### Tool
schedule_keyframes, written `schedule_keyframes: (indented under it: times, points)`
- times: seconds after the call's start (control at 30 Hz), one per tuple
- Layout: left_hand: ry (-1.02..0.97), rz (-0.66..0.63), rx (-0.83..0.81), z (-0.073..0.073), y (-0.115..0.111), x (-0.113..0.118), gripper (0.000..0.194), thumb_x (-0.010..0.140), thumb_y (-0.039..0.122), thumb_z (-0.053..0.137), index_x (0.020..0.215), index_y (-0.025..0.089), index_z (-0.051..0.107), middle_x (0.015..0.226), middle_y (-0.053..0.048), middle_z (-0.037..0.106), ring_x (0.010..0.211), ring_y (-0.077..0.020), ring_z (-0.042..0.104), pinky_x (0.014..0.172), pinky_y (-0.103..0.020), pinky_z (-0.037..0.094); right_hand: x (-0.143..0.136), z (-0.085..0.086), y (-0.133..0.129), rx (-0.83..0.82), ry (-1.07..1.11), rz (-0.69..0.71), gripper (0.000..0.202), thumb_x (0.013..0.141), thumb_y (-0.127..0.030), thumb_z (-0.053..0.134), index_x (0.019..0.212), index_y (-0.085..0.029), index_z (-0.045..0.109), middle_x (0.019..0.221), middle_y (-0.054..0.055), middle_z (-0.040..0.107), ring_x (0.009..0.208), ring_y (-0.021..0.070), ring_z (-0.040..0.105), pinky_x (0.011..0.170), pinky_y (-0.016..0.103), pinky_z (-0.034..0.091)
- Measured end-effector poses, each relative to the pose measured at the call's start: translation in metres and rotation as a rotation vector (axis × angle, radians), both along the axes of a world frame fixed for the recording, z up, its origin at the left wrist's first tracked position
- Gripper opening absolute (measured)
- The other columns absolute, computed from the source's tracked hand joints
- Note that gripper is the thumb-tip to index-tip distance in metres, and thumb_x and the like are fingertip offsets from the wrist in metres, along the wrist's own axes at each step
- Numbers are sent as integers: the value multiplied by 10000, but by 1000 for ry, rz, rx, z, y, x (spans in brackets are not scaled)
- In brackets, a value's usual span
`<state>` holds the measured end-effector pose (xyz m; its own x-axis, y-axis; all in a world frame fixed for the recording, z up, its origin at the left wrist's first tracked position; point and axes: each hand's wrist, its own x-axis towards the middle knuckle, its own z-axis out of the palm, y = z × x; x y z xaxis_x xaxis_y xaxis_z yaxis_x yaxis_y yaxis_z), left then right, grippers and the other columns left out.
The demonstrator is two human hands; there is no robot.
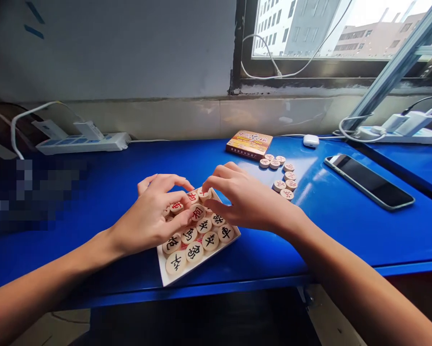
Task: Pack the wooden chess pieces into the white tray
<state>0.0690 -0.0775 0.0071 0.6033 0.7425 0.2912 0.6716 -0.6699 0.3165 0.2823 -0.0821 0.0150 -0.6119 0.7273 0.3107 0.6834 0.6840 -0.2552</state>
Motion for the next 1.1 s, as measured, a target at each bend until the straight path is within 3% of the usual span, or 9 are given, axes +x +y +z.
schedule_keyframes:
  times: [0.13, 0.27, 0.43, 0.7, 0.9, 1.1]
  points:
    - [47, 29, 44, 9, 1, -13, 214, 785, 300, 495, 618, 185, 565, 965, -9, 625, 997, -237, 509, 982, -535, 236, 3, 3, 1, 13, 5, 10, 241, 898, -360, 518, 1044, -209, 635, 980, 82, 605, 967, 217, 532, 821, 350, 462]
    - [20, 106, 37, 15, 6, -20, 172, 767, 327, 503, 686, 182, 545, 875, -23, 626, 848, -215, 516, 788, -391, 382, 36, 2, 17, 67, -43, -184, 271, 879, -385, 518, 1046, -206, 635, 1004, 87, 624, 1014, 245, 544, 855, 380, 443]
    - [40, 32, -11, 14, 9, -21, 189, 823, 342, 485, 790, 190, 593, 866, -21, 633, 824, -202, 522, 767, -359, 378, 71, -4, 40, 35, -44, -391, 286, 861, -386, 493, 965, -164, 640, 972, 94, 642, 935, 241, 574, 809, 365, 445]
    - [49, -98, 6, 7, 10, -19, 318, 917, 401, 442, 757, 180, 606, 844, -37, 634, 874, -200, 521, 813, -362, 364, 50, -9, 34, -93, -53, -365, 305, 864, -367, 510, 1069, -177, 631, 1061, 86, 638, 1024, 218, 565, 868, 340, 438]
    - [108, 8, 133, 2, 3, -13, 295, 903, 396, 478, 775, 186, 642, 789, -32, 623, 834, -203, 523, 802, -384, 343, 62, -10, 42, -83, 1, -392, 316, 853, -373, 515, 1048, -159, 639, 1054, 99, 629, 1002, 219, 564, 840, 327, 445]
    - [121, 6, 275, -1, -1, -10, 340, 917, 362, 468, 688, 178, 640, 780, -45, 628, 822, -206, 533, 792, -386, 359, 94, -24, 68, -32, 43, -667, 316, 849, -295, 478, 1067, -118, 623, 982, 119, 639, 923, 215, 574, 808, 309, 426]
